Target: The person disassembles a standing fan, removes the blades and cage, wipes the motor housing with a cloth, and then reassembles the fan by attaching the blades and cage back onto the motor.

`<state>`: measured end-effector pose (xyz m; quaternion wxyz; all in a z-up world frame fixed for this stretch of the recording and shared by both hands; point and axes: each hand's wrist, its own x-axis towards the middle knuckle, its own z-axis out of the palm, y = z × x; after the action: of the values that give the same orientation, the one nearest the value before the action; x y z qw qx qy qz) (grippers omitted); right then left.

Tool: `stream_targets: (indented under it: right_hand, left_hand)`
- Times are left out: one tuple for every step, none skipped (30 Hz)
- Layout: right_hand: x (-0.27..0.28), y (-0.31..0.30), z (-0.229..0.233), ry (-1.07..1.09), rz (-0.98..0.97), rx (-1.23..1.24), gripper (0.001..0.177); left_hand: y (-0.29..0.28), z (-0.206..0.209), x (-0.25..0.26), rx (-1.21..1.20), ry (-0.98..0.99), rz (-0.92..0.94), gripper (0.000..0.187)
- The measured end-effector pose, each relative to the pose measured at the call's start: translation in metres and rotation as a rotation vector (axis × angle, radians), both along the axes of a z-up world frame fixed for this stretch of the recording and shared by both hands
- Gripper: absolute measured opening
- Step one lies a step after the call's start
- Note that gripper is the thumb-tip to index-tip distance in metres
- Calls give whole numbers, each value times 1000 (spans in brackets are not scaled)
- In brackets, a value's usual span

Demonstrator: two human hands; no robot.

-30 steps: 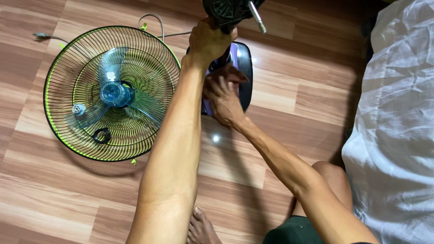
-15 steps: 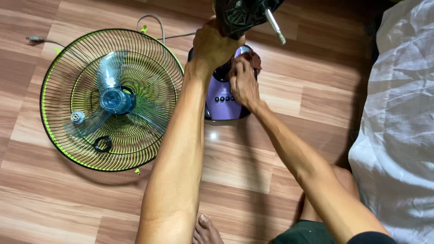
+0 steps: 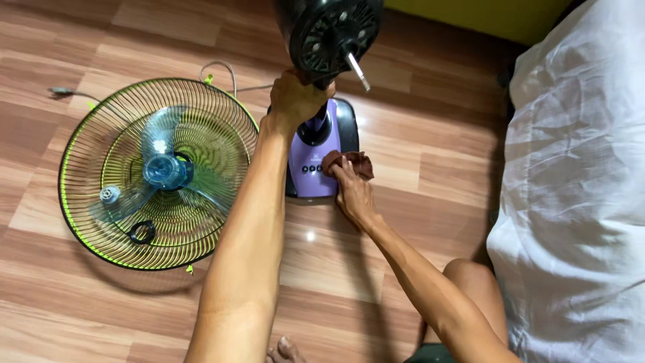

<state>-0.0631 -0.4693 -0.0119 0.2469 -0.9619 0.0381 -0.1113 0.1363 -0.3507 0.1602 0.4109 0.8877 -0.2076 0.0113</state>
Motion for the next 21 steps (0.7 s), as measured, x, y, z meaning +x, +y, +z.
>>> stream_targets:
  right_hand:
    - [15,-10,3,-25,-27,58,43]
    - [33,-18,8,-43,-48,119,40]
    - [49,-28,17,-59,-67,180,38]
    - [65,-42,34,-47,-134,525,32]
    - [79,-56,59,-28,-198,871,27]
    - [85,-68,88,-214,-103,1009,28]
    - [89,-78,122,-322,-1,1123,27]
    - [92,-85,160,-577,176,850,25]
    - [92,-86,200,-439,-74,895,32]
    - [91,-84,238,-519,34,764,30]
    - [89,-78,274,-593,143,631,29]
    - [85,-63,301,-590,185,516,29]
    - [83,-47,323,-586,226,401,30]
    - [82,-31,341,-614,321,216,30]
    - [83,-17,353,-637,415,29,29]
    - [83,-5,362,-655,509,-156,29]
    - [85,0,372,-551,515,-176,28]
    - [95,2,384,-448,521,-194,27]
    - [105,4,392,-345,529,-214,26]
    - [113,6,395,-314,582,-246,26]
    - [123,8,396,-282,635,-278,26]
  left_hand:
    - [0,-2,3,8,60,48,47]
    - [3,-7,4,18,127,103,54]
    - [-1,-12,5,67,53,83,54]
    - [-5,-16,8,123,-25,64,53]
    - [-4,-20,12,179,-103,44,53]
    - [-5,-24,14,142,-79,37,52]
    - [-6,-27,15,105,-55,29,51]
    - [-7,-27,16,65,-27,18,50]
    - [-6,-26,16,49,-29,13,49]
    - [-5,-25,12,33,-29,6,49]
    - [-6,-23,9,17,-30,-2,49]
    - [-5,-19,8,19,-5,2,49]
    - [-6,-15,8,21,21,6,50]
    - [-6,-13,8,25,47,10,50]
    - [-6,-13,8,21,59,8,50]
    - [-6,-15,9,18,72,8,50]
    - [-6,-17,10,16,85,9,50]
    - [-9,-20,11,-1,20,34,54]
    - [-13,-24,11,-17,-45,58,59]
    - [-15,-27,12,-33,-110,78,64]
    - [-12,-29,15,-45,-59,42,61]
